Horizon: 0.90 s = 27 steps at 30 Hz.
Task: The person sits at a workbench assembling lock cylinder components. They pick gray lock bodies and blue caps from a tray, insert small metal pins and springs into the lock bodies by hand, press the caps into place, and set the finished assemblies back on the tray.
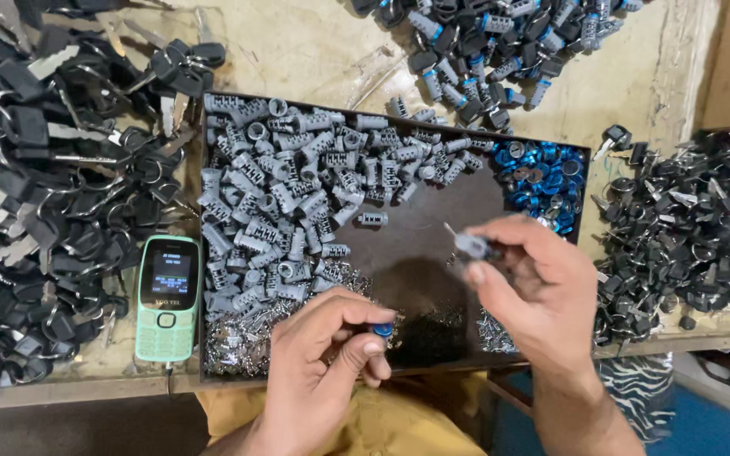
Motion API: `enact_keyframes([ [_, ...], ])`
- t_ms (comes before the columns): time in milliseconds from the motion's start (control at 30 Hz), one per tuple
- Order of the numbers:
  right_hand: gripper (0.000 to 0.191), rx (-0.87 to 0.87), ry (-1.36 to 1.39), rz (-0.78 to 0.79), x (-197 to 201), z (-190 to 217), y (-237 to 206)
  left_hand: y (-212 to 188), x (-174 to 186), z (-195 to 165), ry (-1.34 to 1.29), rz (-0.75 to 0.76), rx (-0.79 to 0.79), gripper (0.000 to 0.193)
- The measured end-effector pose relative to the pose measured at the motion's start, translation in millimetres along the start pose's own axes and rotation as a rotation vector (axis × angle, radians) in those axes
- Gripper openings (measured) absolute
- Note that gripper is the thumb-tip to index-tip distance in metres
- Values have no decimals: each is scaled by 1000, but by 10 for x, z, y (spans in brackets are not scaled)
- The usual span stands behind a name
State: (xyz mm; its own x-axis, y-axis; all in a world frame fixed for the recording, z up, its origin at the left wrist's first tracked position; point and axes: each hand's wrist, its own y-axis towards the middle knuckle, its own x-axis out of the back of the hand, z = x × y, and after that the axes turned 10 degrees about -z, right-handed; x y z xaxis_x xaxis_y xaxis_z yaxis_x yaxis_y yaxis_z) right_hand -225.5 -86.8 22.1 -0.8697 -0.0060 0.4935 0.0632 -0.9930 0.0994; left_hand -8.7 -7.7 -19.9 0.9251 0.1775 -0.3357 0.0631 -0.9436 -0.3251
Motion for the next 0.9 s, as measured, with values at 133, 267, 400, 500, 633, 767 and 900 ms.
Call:
enact_keyframes([
  [133,27,-399,755,121,28,-108,-455,47,-2,-13,29,79,-4,12],
  [267,28,-471,913,197,-12,-220,-675,53,14,-22,58,132,-102,16],
  [400,29,-543,765,207,36,-235,-745,5,7,-32,98,129,-161,19],
  [500,26,-562,647,235,117,-227,-739,-13,-9,-72,268,82,-289,22],
  [633,25,-529,535,302,205,-217,-700,-8,2,-190,491,145,-487,33],
  [767,19,-558,480,390,192,-213,-685,-5,89,-332,641,302,-599,34],
  [900,21,-566,476,387,114,-229,-693,2,89,-346,695,418,-571,30],
])
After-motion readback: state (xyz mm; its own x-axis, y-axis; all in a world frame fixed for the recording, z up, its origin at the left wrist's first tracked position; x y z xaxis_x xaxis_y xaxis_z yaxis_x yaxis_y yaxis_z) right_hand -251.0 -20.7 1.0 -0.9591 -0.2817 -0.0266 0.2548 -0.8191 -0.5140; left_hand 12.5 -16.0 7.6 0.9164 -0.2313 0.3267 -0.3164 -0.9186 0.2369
